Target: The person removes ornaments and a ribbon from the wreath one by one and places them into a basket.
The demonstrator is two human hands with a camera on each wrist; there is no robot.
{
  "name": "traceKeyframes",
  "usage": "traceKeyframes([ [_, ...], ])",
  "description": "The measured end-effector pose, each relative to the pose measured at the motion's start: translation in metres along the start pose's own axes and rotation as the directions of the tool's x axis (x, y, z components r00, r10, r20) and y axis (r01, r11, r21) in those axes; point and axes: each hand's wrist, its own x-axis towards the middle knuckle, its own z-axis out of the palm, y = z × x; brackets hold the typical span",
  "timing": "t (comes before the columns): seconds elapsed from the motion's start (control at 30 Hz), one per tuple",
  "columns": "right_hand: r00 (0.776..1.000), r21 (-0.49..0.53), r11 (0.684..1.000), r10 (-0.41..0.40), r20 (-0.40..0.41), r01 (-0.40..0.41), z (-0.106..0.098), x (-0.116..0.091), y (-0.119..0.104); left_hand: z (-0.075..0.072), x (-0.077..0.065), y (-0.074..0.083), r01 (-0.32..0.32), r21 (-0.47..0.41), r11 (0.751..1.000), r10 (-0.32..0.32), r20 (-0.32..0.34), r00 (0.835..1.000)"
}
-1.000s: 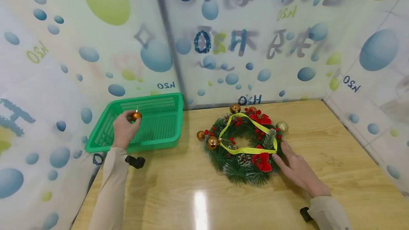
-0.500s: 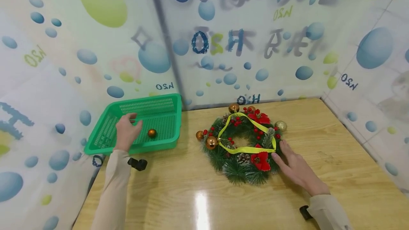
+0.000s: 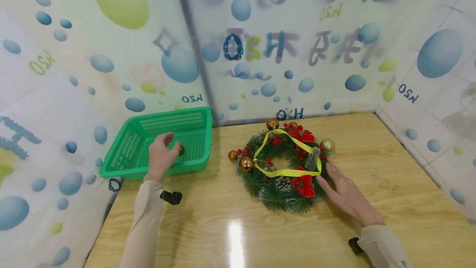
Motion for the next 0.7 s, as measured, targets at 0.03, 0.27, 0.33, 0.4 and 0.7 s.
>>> traceKeyframes([
  [0.03, 1.000, 0.002, 1.000, 0.002, 0.000, -0.002, 0.000, 0.000, 0.000, 0.001, -0.001, 0.003, -0.013, -0.002, 1.000, 0.013, -0.007, 1.000],
  [0.27, 1.000, 0.011, 1.000, 0.005, 0.005, -0.005, -0.001, 0.000, 0.000, 0.003, -0.007, 0.020, -0.068, -0.051, 0.996, 0.067, -0.024, 0.997],
  [0.33, 1.000, 0.012, 1.000, 0.002, 0.006, -0.002, -0.001, 0.000, 0.001, 0.005, -0.009, 0.025, -0.079, -0.056, 0.995, 0.078, -0.023, 0.997],
  [0.4, 1.000, 0.013, 1.000, -0.001, 0.006, 0.001, -0.001, 0.001, 0.002, 0.007, -0.012, 0.032, -0.100, -0.068, 0.993, 0.099, -0.015, 0.995],
  [0.7, 1.000, 0.010, 1.000, -0.005, 0.007, 0.005, 0.000, 0.002, 0.002, 0.029, -0.020, 0.064, -0.201, -0.141, 0.969, 0.209, 0.041, 0.977],
])
